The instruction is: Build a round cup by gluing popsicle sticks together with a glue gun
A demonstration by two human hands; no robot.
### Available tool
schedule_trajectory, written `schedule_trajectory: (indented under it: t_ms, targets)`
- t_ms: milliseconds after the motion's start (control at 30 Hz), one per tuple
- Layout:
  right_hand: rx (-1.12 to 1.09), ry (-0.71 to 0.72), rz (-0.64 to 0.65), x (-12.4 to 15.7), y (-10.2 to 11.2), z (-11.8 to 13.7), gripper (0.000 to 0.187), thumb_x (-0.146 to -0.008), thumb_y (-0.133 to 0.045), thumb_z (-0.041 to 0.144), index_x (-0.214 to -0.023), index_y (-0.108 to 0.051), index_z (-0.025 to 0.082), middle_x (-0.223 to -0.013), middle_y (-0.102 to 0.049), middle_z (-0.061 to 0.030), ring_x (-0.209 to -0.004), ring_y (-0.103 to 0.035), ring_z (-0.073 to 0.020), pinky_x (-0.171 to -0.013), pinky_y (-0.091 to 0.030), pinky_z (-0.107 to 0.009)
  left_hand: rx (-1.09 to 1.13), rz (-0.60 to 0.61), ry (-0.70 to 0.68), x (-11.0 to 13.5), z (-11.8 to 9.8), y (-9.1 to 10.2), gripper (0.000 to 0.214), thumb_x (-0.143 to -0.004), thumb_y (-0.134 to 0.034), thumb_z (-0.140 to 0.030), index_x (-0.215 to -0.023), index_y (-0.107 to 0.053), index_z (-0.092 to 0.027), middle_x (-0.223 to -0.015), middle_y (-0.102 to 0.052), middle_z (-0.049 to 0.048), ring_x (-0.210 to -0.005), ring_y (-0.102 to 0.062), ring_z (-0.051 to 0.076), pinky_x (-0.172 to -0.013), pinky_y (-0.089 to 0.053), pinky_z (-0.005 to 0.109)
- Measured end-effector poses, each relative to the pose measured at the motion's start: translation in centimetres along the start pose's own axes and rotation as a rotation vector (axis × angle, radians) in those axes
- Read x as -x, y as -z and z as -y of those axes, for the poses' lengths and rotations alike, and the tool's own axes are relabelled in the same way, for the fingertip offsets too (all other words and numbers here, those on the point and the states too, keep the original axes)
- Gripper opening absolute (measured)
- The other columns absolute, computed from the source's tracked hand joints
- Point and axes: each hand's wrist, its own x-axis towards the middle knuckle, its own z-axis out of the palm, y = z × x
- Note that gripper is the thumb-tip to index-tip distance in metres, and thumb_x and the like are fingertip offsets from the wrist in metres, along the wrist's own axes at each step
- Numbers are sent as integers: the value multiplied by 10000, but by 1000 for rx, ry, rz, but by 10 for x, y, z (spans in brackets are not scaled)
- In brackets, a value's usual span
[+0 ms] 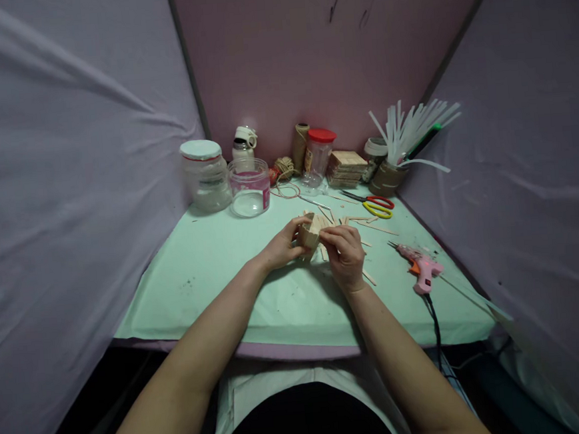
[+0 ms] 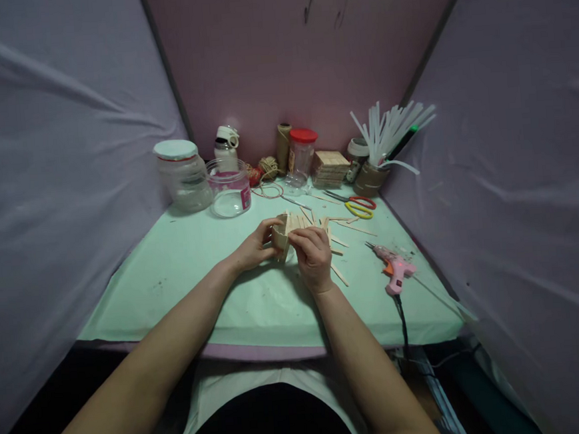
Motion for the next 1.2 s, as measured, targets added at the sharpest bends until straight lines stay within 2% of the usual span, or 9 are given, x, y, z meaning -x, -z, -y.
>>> schedule_trajectory:
  t_ms: [300, 633, 1033, 1200]
  targets:
    - [-22, -3, -2, -1, -1, -1, 159, -886, -619, 149, -970, -695, 261, -923, -731, -42, -891, -603, -212, -809, -514, -419, -38, 7, -18, 0, -1, 0, 622, -666, -668, -91, -1231, -452, -237, -1293, -529, 87, -1066, -573, 199, -933, -460, 352]
    - [-35, -44, 12, 0, -2, -3, 118, -904, -602, 196, -942, -701, 248, -913, -737, -49, -899, -623, -209, -821, -508, -422, -192, -22, -132, 1, 6, -2, 672, -673, -690, -131, -1282, -428, -239, -1314, -510, 115, -1113, -565, 231, -960, -457, 403]
    - [-52, -26, 3, -1, -3, -2, 130, -893, -614, 170, -956, -696, 248, -909, -730, -51, -893, -616, -212, -817, -500, -419, -237, -35, -151, 0, 12, -4, 651, -702, -666, -151, -1293, -405, -225, -1243, -549, 88, -1020, -583, 199, -933, -472, 374]
    - [-38, -31, 23, -1, -1, 0, 128, -888, -621, 169, -973, -686, 240, -926, -727, -56, -891, -605, -210, -821, -504, -418, -223, -13, -157, 1, 11, -2, 718, -695, -676, -140, -1339, -373, -234, -1384, -474, 123, -1106, -567, 223, -950, -459, 374]
